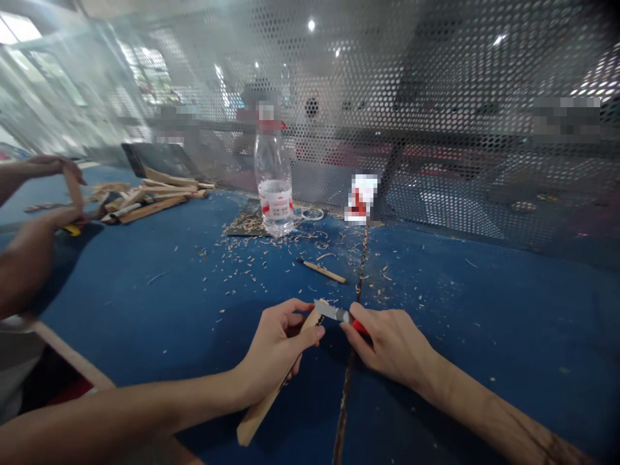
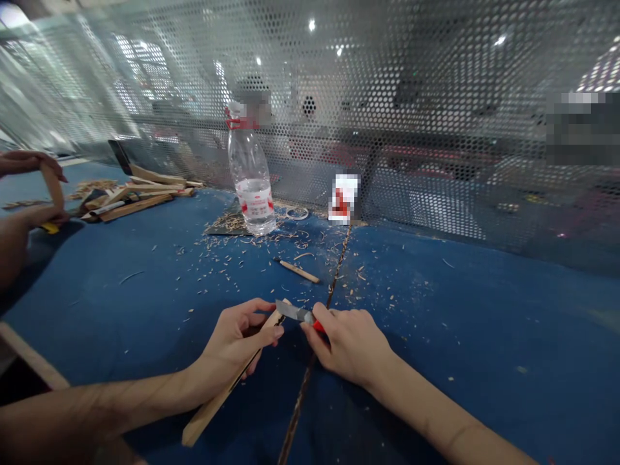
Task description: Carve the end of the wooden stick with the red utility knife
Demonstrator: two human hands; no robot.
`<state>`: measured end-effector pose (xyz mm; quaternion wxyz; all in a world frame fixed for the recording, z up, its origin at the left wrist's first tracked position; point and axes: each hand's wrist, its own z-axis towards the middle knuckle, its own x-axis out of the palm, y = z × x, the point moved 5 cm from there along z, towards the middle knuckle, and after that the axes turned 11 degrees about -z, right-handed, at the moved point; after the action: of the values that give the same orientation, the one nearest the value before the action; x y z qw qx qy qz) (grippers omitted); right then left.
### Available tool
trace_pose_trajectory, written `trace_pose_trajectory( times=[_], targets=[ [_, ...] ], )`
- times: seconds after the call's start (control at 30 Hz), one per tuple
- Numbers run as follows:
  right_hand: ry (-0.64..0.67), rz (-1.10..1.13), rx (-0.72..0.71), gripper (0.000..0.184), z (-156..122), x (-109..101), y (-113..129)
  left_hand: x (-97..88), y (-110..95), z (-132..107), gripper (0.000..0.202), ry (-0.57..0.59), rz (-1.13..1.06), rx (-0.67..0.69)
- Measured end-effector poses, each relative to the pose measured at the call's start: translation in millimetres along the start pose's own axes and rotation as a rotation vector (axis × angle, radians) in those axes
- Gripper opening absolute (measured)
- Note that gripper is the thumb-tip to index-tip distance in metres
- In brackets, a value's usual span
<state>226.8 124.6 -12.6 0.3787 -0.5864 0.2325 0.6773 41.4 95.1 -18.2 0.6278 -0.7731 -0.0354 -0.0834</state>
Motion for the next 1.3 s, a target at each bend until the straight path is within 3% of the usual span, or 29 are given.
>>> trace_pose_trajectory(
  times=[0.33,0.57,0.7,0.9,1.3],
  targets=[
    [0.036,-0.045,0.009,0.036,3.8,2.1,-0.4,-3.6,3.6,1.6,0.044,-0.024,-0.016,0.002],
    [0.021,-0.027,0.266,0.036,6.3,3.7,-40.8,-0.1,5.2,-14.2,0.038,0.028,0.023,-0.047],
    [0.009,0.065,0.175,0.035,0.3,-4.8,-22.0,0.5,6.7,-12.7,0.039,0.016,0.019,-0.041],
    [0.109,0.120,-0.017,0.031,-6.8,-10.3,16.9,3.7,1.8,-10.7,0.042,0.014,0.011,-0.061],
    [0.104,0.078,-0.014,0.032,-5.9,-3.8,8.5,0.8,1.7,-11.9,0.044,-0.019,-0.009,-0.071]
  ],
)
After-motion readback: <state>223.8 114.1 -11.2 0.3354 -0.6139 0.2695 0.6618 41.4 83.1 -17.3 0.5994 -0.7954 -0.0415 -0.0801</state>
